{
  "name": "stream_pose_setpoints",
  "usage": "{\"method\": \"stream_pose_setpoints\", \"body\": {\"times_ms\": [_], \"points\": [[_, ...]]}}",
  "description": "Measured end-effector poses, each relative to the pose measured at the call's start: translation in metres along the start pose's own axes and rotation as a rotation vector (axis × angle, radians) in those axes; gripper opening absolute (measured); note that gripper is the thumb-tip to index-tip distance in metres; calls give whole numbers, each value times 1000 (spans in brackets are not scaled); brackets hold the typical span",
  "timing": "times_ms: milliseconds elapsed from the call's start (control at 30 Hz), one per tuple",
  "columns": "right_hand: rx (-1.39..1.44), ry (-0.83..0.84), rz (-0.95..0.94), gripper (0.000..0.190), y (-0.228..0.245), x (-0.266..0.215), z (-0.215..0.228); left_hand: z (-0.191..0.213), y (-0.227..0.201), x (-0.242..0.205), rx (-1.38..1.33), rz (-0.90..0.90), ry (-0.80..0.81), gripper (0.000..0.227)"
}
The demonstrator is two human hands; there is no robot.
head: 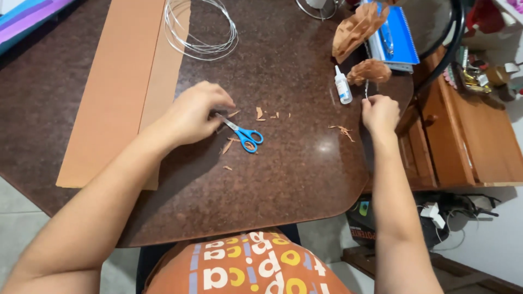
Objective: Making paper flowers by fluffing petals and trimming with scissors
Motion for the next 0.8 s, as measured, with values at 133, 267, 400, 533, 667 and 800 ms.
{"method": "stream_pose_setpoints", "body": {"times_ms": [133, 267, 400, 533, 667, 800], "points": [[81, -168, 131, 20, 62, -48, 41, -27, 12, -3, 245, -144, 220, 24], [821, 219, 488, 4, 216, -154, 87, -34, 20, -2, 335, -180, 154, 16], [804, 368, 708, 13, 265, -187, 59, -23, 29, -1, 405, -142, 140, 13], [424, 597, 557, 23, 274, -169, 30, -15, 32, -3, 388, -36, 64, 11], [673, 738, 328, 14, 267, -159, 31, -16, 40, -2, 323, 3, -19, 15], [920, 699, 236, 11, 241, -109, 31, -25, 54, -1, 308, 73, -74, 17]]}}
Point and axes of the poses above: each hand's wrist, its own x-axis towards the middle knuckle, its own z-axis out of the back of the hand, y = z × x, the point moved 1 cm from there along x, towards the middle knuckle, and after that the axes turned 15 degrees about x, right-handed, at the moved point
